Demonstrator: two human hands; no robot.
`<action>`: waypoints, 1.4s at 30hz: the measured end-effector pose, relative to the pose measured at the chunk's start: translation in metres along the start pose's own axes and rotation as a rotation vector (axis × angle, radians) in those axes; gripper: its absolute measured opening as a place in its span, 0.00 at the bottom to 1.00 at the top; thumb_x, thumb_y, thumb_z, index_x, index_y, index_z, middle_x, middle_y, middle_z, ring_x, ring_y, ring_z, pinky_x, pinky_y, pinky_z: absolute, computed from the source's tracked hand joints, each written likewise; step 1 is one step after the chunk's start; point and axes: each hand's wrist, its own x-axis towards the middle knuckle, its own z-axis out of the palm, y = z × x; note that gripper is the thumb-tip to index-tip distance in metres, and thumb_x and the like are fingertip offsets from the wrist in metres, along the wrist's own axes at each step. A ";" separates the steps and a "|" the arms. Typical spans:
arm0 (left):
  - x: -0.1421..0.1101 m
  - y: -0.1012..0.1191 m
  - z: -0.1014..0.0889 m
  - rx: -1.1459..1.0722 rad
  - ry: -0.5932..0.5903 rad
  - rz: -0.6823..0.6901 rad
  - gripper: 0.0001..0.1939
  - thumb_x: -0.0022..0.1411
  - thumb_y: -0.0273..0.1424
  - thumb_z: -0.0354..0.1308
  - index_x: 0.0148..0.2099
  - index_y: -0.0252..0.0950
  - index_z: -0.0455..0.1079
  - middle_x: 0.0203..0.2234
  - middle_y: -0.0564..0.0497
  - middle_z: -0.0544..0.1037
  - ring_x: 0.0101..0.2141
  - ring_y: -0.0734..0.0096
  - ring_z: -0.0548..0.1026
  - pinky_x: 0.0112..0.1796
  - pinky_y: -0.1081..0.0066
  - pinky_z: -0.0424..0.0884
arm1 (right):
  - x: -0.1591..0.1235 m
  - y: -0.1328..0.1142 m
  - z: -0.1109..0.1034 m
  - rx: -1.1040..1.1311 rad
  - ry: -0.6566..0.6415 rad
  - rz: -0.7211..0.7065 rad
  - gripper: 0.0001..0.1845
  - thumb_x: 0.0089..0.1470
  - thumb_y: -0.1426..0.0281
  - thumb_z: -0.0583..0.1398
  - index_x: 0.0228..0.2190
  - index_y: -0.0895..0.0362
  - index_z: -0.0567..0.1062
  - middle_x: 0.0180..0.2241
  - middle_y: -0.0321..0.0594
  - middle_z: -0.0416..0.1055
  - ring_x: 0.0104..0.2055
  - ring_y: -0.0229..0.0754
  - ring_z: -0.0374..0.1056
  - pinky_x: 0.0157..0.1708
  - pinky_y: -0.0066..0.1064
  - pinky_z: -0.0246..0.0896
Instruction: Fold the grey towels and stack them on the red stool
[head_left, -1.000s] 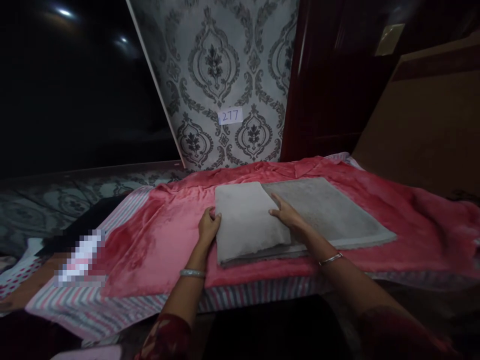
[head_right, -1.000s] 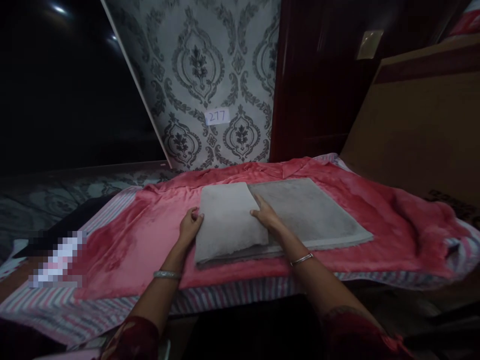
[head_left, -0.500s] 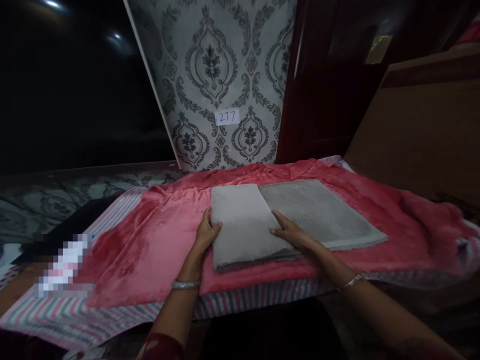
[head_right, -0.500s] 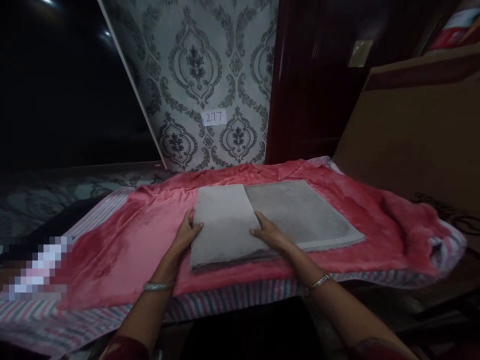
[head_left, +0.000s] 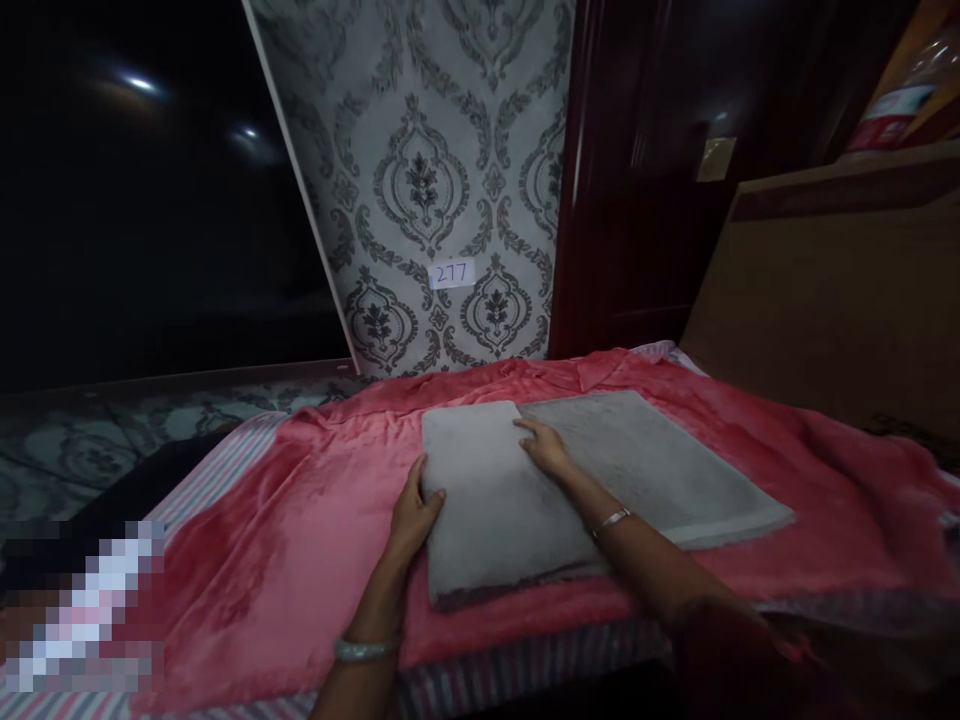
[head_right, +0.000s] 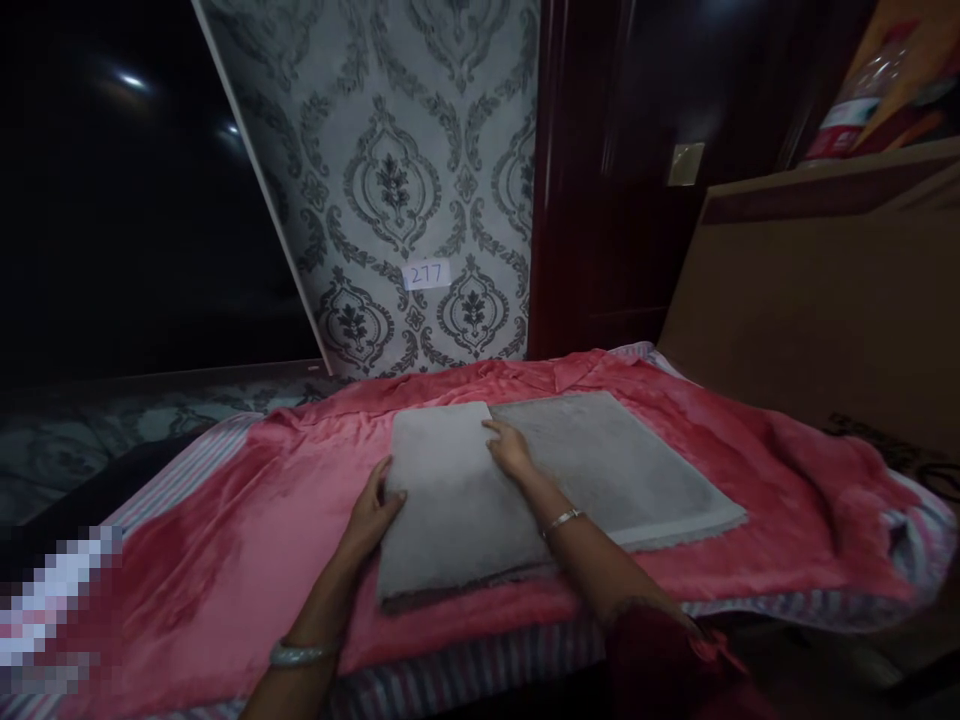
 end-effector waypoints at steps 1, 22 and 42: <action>0.000 -0.001 0.000 -0.018 -0.012 0.010 0.38 0.54 0.32 0.63 0.67 0.38 0.60 0.63 0.42 0.69 0.60 0.59 0.69 0.59 0.62 0.66 | -0.004 0.001 0.002 -0.029 0.011 0.004 0.31 0.53 0.77 0.56 0.59 0.54 0.72 0.58 0.42 0.70 0.61 0.45 0.65 0.64 0.40 0.54; -0.001 0.003 -0.001 -0.001 -0.042 -0.018 0.34 0.53 0.29 0.63 0.63 0.34 0.66 0.61 0.40 0.70 0.61 0.56 0.67 0.62 0.59 0.61 | -0.008 -0.029 0.030 -0.651 -0.171 -0.068 0.37 0.67 0.51 0.44 0.70 0.54 0.51 0.72 0.48 0.39 0.73 0.54 0.36 0.67 0.51 0.36; -0.063 0.036 -0.005 0.176 -0.087 0.012 0.39 0.54 0.22 0.59 0.68 0.33 0.58 0.62 0.39 0.69 0.62 0.55 0.67 0.63 0.55 0.60 | -0.114 -0.028 0.016 -0.704 -0.255 -0.185 0.37 0.66 0.47 0.45 0.70 0.46 0.48 0.73 0.46 0.33 0.73 0.56 0.29 0.67 0.55 0.33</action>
